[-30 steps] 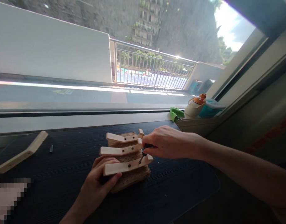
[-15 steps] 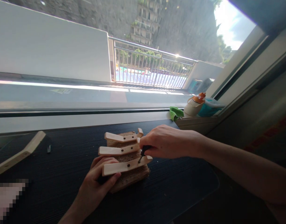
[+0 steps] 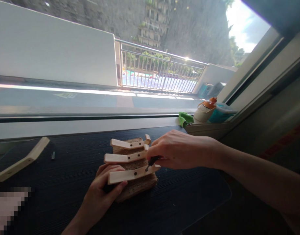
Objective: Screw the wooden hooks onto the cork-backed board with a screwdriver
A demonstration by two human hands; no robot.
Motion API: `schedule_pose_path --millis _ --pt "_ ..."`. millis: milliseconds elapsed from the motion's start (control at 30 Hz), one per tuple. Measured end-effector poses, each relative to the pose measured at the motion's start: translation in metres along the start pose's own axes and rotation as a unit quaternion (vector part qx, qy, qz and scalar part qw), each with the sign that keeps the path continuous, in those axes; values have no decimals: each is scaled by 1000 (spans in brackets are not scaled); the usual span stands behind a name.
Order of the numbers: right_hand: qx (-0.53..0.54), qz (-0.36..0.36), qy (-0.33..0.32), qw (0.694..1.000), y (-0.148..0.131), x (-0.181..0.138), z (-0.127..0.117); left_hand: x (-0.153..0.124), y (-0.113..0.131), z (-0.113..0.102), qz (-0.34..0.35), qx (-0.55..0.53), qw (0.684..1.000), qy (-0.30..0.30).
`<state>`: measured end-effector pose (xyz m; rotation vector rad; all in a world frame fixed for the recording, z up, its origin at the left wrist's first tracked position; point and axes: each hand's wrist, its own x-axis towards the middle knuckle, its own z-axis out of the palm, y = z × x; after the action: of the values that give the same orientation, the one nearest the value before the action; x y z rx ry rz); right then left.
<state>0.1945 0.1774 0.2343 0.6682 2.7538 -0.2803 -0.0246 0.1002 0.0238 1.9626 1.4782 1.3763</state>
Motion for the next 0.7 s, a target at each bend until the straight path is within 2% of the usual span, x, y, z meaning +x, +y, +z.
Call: schedule_pose_path --millis 100,233,400,567,700 --pt "7 -1 -5 1000 0 1 1 0 1 0 1 1 1000 -1" --pt "9 12 23 1000 2 4 7 0 2 -1 15 -2 1000 -4" --pt "-36 44 40 998 2 8 13 0 3 -1 14 -2 1000 0" --pt "-62 43 33 997 -1 7 7 1 4 -1 4 -3 1000 -2" --pt "-25 17 6 1000 -2 2 2 0 3 -1 3 -3 1000 -1"
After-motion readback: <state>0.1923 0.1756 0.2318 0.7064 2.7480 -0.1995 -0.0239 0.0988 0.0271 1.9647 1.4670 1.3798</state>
